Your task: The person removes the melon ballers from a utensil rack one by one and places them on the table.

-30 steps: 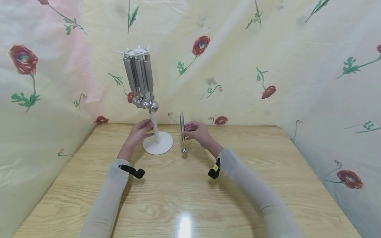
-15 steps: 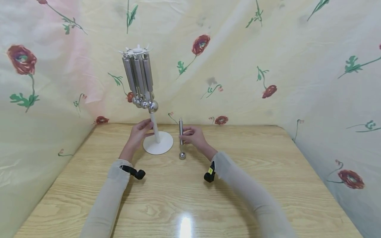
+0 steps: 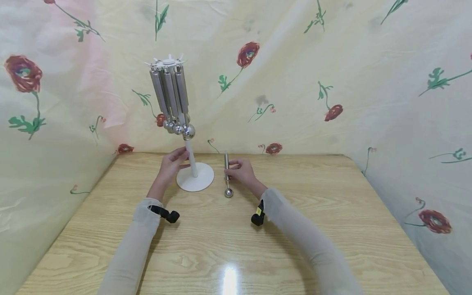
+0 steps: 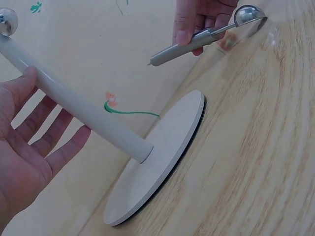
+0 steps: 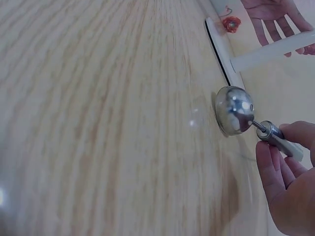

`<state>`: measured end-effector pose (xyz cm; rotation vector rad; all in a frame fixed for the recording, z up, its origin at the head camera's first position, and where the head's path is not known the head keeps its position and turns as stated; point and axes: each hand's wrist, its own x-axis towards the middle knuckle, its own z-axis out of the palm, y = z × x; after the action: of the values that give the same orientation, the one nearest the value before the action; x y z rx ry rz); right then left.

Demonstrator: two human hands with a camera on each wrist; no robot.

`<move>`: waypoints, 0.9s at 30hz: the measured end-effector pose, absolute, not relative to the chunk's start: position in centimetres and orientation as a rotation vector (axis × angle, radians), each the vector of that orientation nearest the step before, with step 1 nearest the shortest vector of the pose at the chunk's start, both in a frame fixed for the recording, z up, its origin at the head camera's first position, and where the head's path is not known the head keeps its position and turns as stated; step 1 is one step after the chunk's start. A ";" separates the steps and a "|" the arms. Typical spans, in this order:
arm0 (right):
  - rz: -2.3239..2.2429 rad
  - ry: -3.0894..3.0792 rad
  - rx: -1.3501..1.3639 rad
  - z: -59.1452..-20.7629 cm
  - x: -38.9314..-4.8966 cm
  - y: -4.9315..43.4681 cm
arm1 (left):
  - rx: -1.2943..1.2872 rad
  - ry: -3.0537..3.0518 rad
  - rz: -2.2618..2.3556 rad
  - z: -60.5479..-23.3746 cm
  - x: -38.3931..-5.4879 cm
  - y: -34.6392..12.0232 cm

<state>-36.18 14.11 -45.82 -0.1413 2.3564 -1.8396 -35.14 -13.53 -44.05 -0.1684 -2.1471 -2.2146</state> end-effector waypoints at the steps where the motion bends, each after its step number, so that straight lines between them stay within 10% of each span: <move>1: -1.835 2.358 -0.135 -45.9 -36.2 14.1 | -0.168 -2.150 -2.209 -44.1 -35.1 -13.5; 27: -1.591 2.597 -0.064 -46.5 -35.8 12.7 | -0.199 -2.121 -2.165 -44.4 -35.4 -13.5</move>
<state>-35.81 12.71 -46.46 -0.0643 2.5970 -1.5910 -35.40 -13.49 -44.36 -0.1989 -2.1208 -2.1654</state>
